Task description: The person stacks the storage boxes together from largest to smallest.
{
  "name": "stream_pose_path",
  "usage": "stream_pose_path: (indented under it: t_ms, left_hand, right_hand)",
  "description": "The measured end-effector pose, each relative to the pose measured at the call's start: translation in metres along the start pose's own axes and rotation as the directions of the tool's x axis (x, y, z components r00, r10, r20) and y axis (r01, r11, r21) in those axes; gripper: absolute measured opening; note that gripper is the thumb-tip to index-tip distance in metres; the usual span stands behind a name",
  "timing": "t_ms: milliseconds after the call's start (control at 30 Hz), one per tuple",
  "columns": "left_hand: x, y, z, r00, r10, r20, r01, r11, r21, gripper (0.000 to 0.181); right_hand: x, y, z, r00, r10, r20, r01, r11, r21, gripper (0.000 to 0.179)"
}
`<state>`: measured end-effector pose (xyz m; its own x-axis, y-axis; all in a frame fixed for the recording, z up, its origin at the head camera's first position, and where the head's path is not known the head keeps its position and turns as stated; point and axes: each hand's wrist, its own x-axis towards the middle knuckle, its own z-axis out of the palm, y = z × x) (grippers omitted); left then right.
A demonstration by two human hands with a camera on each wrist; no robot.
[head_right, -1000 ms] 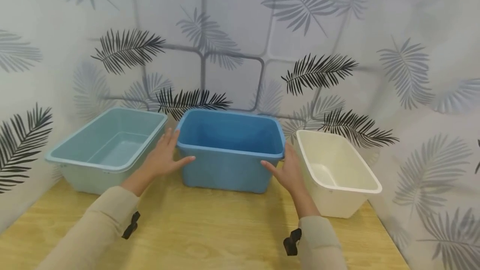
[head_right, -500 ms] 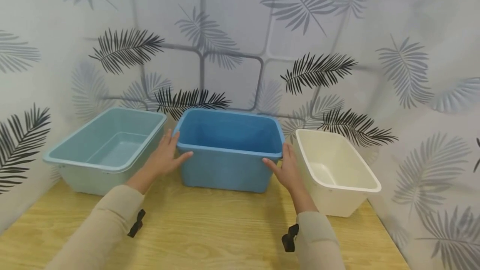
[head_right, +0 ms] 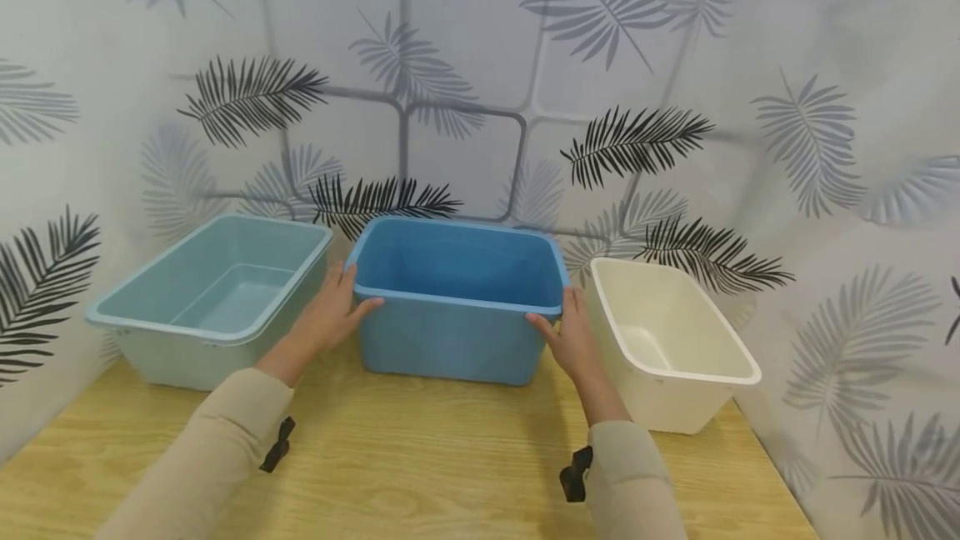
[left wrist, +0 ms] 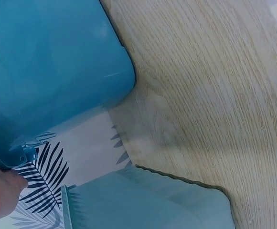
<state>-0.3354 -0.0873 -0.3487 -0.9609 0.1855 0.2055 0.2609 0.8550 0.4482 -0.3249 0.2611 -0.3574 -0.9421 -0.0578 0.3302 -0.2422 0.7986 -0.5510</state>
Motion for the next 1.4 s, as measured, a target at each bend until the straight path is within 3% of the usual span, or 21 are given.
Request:
stream_pose_path:
  t_ms: [233, 767, 1400]
  left_hand:
    - [-0.001, -0.001, 0.002, 1.0, -0.008, -0.006, 0.008, 1.0, -0.013, 0.082]
    - [-0.007, -0.006, 0.001, 0.998, 0.032, -0.051, -0.034, 0.999, -0.041, 0.083]
    - [-0.02, -0.007, 0.002, 0.993, 0.06, -0.097, -0.066, 0.996, -0.056, 0.082]
  right_hand:
    - [-0.003, 0.0, 0.0, 1.0, -0.009, -0.013, 0.01, 0.999, 0.037, 0.075]
    - [-0.009, -0.002, -0.002, 0.999, -0.013, -0.038, 0.012, 1.0, -0.028, 0.075]
    - [-0.02, -0.004, -0.002, 0.992, -0.084, -0.096, 0.081, 0.996, -0.035, 0.073]
